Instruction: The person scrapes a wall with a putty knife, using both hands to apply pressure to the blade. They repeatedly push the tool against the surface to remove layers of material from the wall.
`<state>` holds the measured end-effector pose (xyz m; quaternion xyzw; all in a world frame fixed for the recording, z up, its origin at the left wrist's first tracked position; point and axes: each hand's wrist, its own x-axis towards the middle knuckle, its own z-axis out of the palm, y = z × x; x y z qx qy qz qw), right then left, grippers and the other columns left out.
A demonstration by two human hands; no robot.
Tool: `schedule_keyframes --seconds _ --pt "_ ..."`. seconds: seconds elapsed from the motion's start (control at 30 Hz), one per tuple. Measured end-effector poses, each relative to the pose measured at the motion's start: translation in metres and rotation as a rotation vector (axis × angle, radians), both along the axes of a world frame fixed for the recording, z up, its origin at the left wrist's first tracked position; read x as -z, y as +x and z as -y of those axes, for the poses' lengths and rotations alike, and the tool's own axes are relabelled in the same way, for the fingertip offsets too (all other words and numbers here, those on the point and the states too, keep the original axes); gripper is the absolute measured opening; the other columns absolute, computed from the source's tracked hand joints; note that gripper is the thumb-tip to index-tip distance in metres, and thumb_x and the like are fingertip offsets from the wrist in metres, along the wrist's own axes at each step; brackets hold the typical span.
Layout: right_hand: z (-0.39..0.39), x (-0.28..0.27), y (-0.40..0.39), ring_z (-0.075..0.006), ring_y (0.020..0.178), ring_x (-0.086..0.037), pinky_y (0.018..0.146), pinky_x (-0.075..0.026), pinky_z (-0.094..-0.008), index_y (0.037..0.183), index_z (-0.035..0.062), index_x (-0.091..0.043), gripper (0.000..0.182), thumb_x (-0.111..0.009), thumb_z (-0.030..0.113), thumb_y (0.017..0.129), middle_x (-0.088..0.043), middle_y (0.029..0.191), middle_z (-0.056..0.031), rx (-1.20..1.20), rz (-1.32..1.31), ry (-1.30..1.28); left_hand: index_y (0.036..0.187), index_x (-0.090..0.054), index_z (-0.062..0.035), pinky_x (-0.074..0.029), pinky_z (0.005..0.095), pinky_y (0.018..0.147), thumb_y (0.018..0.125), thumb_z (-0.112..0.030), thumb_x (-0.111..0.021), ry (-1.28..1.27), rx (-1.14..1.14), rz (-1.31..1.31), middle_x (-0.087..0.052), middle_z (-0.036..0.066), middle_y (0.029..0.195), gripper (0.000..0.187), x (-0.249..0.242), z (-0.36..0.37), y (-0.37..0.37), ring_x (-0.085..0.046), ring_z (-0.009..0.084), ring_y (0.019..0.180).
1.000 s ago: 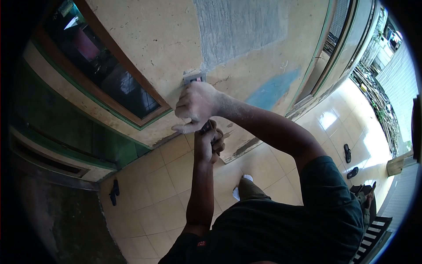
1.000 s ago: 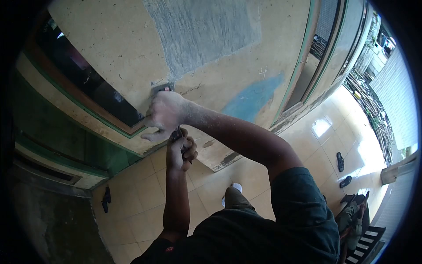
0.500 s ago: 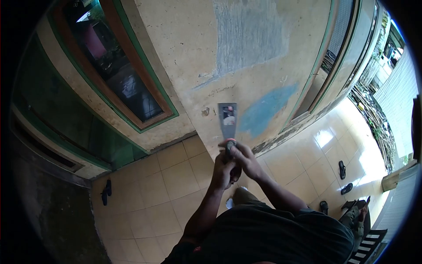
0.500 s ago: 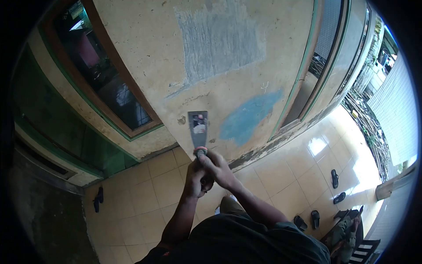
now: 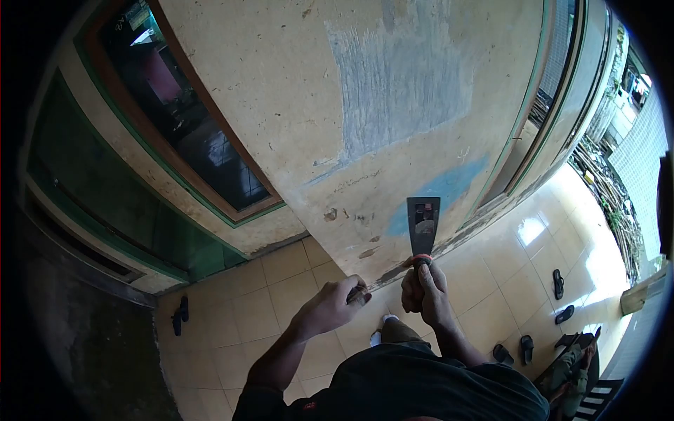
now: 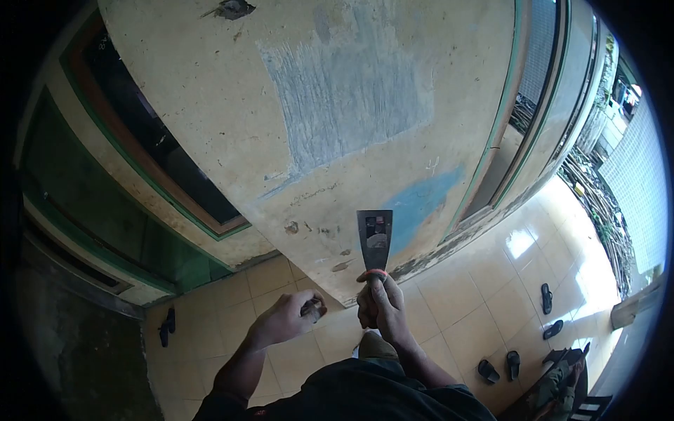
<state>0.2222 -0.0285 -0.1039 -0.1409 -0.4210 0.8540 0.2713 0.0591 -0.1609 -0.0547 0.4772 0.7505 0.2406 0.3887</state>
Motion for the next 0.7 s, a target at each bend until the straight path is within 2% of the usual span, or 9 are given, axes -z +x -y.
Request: schedule_keyframes --seconds 0.1,0.2,0.3,0.37,0.4,0.43,0.5,0.53,0.7 --pt "-0.008 -0.001 -0.004 -0.0087 0.044 -0.041 0.04 -0.033 -0.0212 0.128 0.0043 -0.032 0.041 -0.047 0.024 0.095 -0.045 0.073 -0.0064 -0.072 -0.137 0.126 0.113 -0.047 -0.001 -0.05 0.0319 0.066 0.089 -0.014 -0.057 0.282 -0.075 0.027 -0.062 0.017 0.078 0.029 -0.038 -0.007 -0.009 -0.062 0.0236 0.07" --pt "-0.014 -0.002 -0.019 -0.0076 0.047 -0.039 0.042 -0.031 -0.0191 0.144 0.0083 -0.007 0.068 -0.05 0.021 0.093 -0.044 0.078 -0.0054 -0.138 -0.211 0.146 0.108 -0.052 -0.0016 -0.047 0.0291 0.056 0.089 -0.016 -0.059 0.414 -0.054 -0.133 -0.058 0.011 0.075 0.025 -0.087 -0.029 0.002 -0.058 0.014 0.064" --pt "-0.019 -0.005 -0.034 -0.0056 0.05 -0.038 0.045 -0.033 -0.0183 0.146 0.0083 0.004 0.077 -0.05 0.022 0.093 -0.047 0.081 -0.004 -0.074 -0.163 0.163 0.107 -0.052 -0.0041 -0.046 0.0274 0.052 0.087 -0.018 -0.06 0.679 0.283 -0.51 -0.053 0.008 0.071 0.026 -0.1 -0.055 0.0 -0.056 0.0149 0.063" --pt "-0.037 0.018 -0.052 -0.0039 0.05 -0.039 0.046 -0.032 -0.0176 0.145 0.0041 -0.005 0.072 -0.051 0.025 0.093 -0.05 0.075 -0.0024 0.094 -0.228 0.61 0.11 -0.052 -0.0081 -0.045 0.0252 0.05 0.086 -0.02 -0.059 0.782 0.526 -0.812 -0.047 0.004 0.069 0.028 -0.113 -0.076 -0.003 -0.052 0.0134 0.063" --pt "-0.046 0.027 -0.058 -0.0034 0.049 -0.042 0.044 -0.032 -0.0182 0.138 -0.0029 -0.027 0.06 -0.052 0.028 0.093 -0.05 0.065 0.0001 0.152 -0.147 0.826 0.114 -0.045 -0.0086 -0.052 0.0273 0.06 0.085 -0.02 -0.06 0.759 0.627 -1.038 -0.051 0.006 0.075 0.035 -0.124 -0.085 -0.004 -0.057 0.0183 0.081" --pt "-0.049 0.032 -0.058 -0.0034 0.049 -0.042 0.044 -0.032 -0.0182 0.138 -0.0029 -0.027 0.06 -0.052 0.028 0.093 -0.05 0.065 0.0001 0.152 -0.151 0.827 0.114 -0.045 -0.0086 -0.052 0.0273 0.06 0.085 -0.02 -0.06 0.758 0.627 -1.043 -0.051 0.006 0.075 0.035 -0.126 -0.098 -0.01 -0.057 0.0183 0.081" --pt "-0.05 0.029 -0.057 -0.0197 0.084 -0.055 0.064 -0.045 -0.0341 0.106 0.0031 -0.057 0.028 -0.048 0.026 0.094 -0.057 0.082 -0.005 0.117 -0.109 0.713 0.118 -0.042 -0.0103 -0.052 0.0315 0.064 0.085 -0.02 -0.061 0.969 0.736 -1.127 -0.05 0.006 0.075 0.039 -0.126 -0.126 -0.025 -0.057 0.0193 0.082" --pt "-0.05 0.008 -0.063 -0.0143 0.062 -0.051 0.051 -0.04 -0.0261 0.11 0.0014 -0.053 0.028 -0.046 0.024 0.095 -0.05 0.07 -0.0033 -0.154 -0.198 0.245 0.12 -0.039 -0.0085 -0.052 0.0344 0.069 0.085 -0.018 -0.061 1.009 0.741 -1.122 -0.051 0.006 0.076 0.043 -0.13 -0.136 -0.032 -0.057 0.0201 0.082" --pt "-0.052 -0.023 -0.083 -0.0076 0.043 -0.037 0.039 -0.028 -0.0202 0.109 -0.0037 -0.047 0.031 -0.044 0.024 0.096 -0.041 0.06 -0.0007 0.004 -0.24 0.45 0.108 -0.047 -0.0018 -0.051 0.0335 0.073 0.082 -0.018 -0.064 0.996 0.748 -1.115 -0.054 0.006 0.076 0.035 -0.121 -0.165 -0.058 -0.058 0.0171 0.079"
